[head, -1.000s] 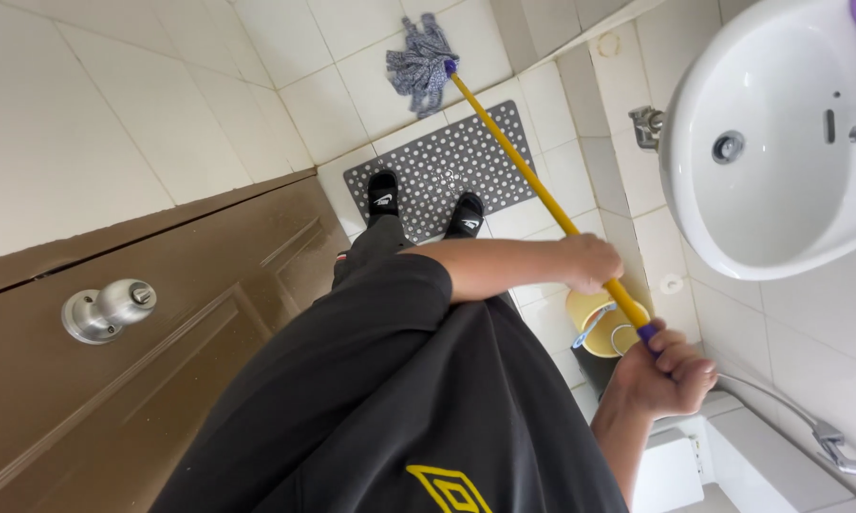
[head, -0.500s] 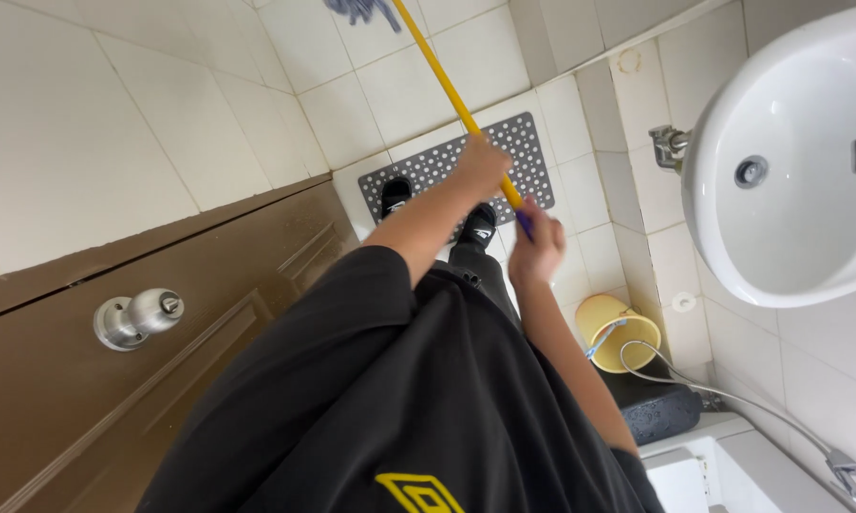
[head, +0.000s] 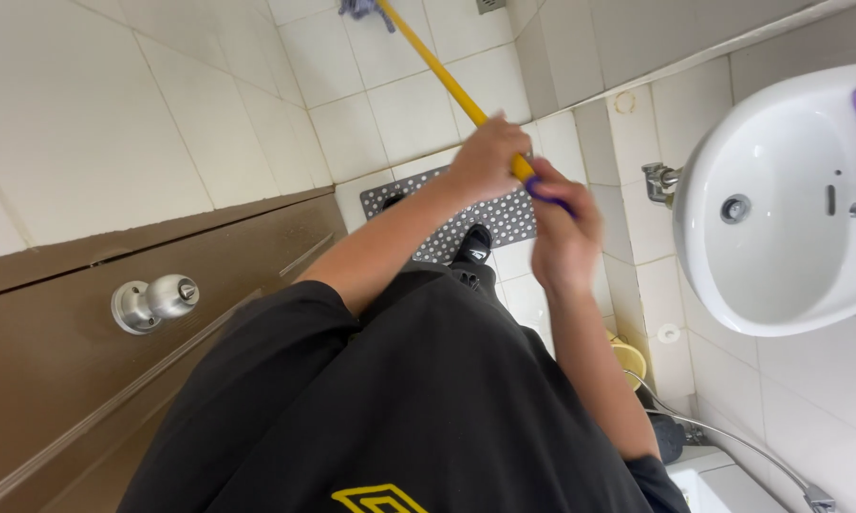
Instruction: The person mops the tiled bathroom floor using a yellow-handled mop. They move the mop back and forth across the floor, cleaning around the toilet, sink, and a small mat. The person occasionally dips the mop into a bucket of water to wet it.
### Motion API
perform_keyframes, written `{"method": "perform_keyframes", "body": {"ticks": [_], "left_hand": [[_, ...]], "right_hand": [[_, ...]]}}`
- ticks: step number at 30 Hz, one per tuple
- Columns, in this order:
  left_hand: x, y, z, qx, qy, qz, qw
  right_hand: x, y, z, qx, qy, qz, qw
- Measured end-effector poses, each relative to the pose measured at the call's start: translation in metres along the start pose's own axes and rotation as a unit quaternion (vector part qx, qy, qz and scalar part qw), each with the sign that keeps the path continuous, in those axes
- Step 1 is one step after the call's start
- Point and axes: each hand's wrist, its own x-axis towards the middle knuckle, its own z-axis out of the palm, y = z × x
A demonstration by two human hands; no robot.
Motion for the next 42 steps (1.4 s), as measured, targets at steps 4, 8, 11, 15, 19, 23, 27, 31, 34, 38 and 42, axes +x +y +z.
{"method": "perform_keyframes", "body": {"ticks": [4,8,11,15,19,23,27,31,34,38,42], "left_hand": [[0.018,0.090,-0.009,-0.056,-0.050,0.083,0.994],[0.011,0.143,-0.005,-0.103,-0.031,0.175,0.979],[0.001,0.151,-0.007,-0.098,-0.001,0.200,0.975],[0.011,0.174,-0.038,-0.093,0.029,0.199,0.975],[0.027,0.204,-0.064,-0.122,0.107,0.251,0.954],[0.035,0.221,-0.087,-0.104,0.131,0.273,0.947],[0.032,0.212,-0.090,-0.097,0.140,0.265,0.949],[0.018,0.193,-0.067,-0.091,0.133,0.260,0.952],[0.007,0.171,-0.036,-0.087,0.079,0.238,0.964],[-0.011,0.131,0.021,-0.069,-0.112,0.159,0.978],[-0.040,0.106,0.076,-0.086,-0.267,0.149,0.948]], "right_hand": [[-0.063,-0.092,0.006,0.003,-0.007,-0.105,0.994],[-0.096,-0.114,-0.015,0.001,-0.040,-0.209,0.977],[-0.099,-0.121,-0.002,0.011,-0.109,-0.243,0.964],[-0.100,-0.150,0.020,-0.026,-0.129,-0.266,0.955],[-0.103,-0.188,0.026,-0.035,-0.177,-0.284,0.942],[-0.101,-0.209,0.035,-0.063,-0.194,-0.310,0.928],[-0.097,-0.198,0.041,-0.069,-0.238,-0.332,0.910],[-0.094,-0.170,0.029,-0.057,-0.213,-0.337,0.915],[-0.088,-0.135,0.006,-0.060,-0.176,-0.331,0.925],[-0.093,-0.071,-0.040,-0.056,-0.071,-0.263,0.960],[-0.125,-0.025,-0.074,-0.106,-0.010,-0.217,0.970]]}}
